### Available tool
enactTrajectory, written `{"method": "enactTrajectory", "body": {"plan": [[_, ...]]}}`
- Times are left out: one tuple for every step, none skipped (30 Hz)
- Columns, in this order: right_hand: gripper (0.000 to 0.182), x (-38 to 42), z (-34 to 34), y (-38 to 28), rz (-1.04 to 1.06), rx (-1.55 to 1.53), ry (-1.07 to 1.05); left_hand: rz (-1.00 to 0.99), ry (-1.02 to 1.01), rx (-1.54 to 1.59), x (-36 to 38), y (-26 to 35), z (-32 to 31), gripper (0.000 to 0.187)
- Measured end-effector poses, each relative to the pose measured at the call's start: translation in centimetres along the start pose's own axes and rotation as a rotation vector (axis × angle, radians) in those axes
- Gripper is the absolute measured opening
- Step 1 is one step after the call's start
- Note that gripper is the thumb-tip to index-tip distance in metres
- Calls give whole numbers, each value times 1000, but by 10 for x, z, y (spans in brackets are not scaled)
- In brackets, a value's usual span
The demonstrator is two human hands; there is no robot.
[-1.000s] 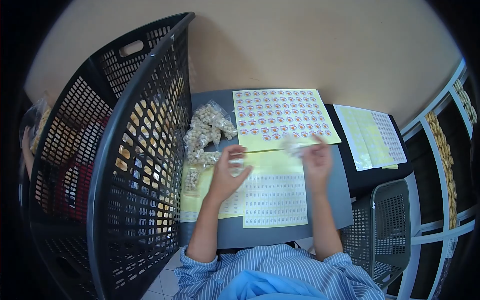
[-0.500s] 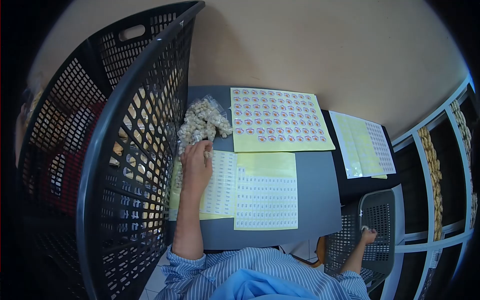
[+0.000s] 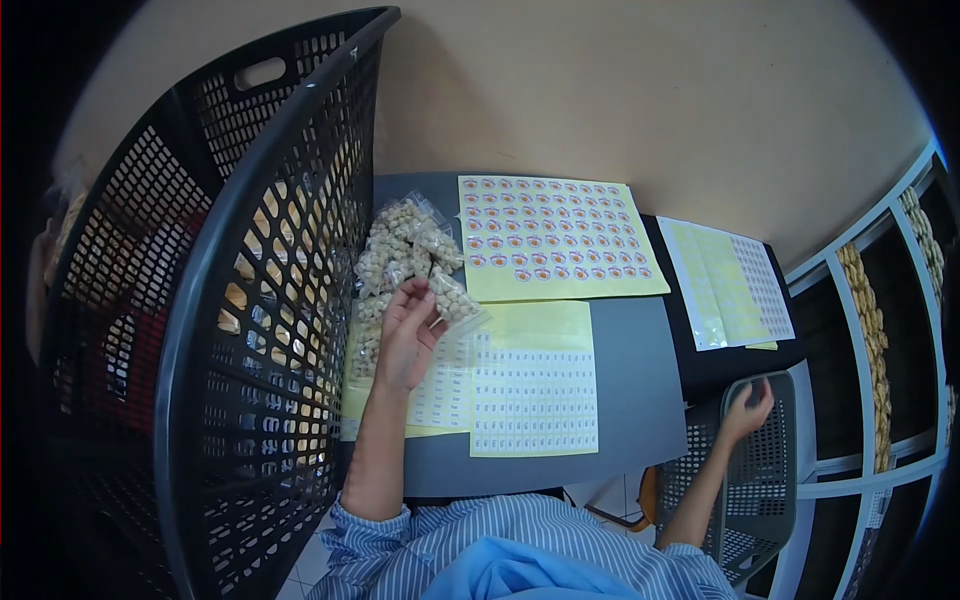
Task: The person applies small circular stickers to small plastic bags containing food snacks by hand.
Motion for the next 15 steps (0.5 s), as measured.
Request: {"method": "enactTrajectory", "body": {"plan": [[27,-19,-3,-56,55,-138,33,24,-40,3,-3,-5,1,17],[23,-28,-10,-94,78,-274,35,23,-40,-2,0,-5,-4,17],[20,-37,-12,-144,146,-363,13,41,-46,3,4,-5,-13,17],[18,-35,-23,-181,120,-518,-49,59,-53,7,6,-6,-18,17],[19,-27,-42,-218,40,-830,-172,59,-56,3,4,-9,-15,17],[22,-27,-41,-273,197,-847,-376,56,-77,51,0,-15,-10,18],[26,-11,-52,-308,242,-968,-512,53,-97,98,-2,-18,-6,19],[28,5,-59,-340,268,-1075,-684,52,-98,94,-1,-18,-7,19],[26,19,-64,-366,281,-1168,-775,46,-84,115,-1,-18,-7,20],[24,33,-70,-386,294,-1261,-867,40,-70,136,0,-18,-6,21],[24,40,-77,-393,293,-1265,-862,38,-70,131,0,-18,-6,21],[20,48,-89,-396,135,-1351,-890,22,-68,101,0,-17,-6,23],[16,53,-98,-395,-25,-1432,-914,6,-66,73,0,-15,-6,25],[16,53,-100,-395,-24,-1435,-912,3,-66,71,1,-13,-7,25],[12,41,-95,-391,22,-1381,-789,24,-105,63,4,-11,-15,27]]}}
Point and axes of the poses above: each hand's wrist, its own x-axis away from the middle knuckle, its own z-axis out of the back of the hand, y = z × x, the point moved 8 cm from there along -x, towards the middle knuckle, and after that the axes turned 15 degrees about z, right-handed, at the moved point
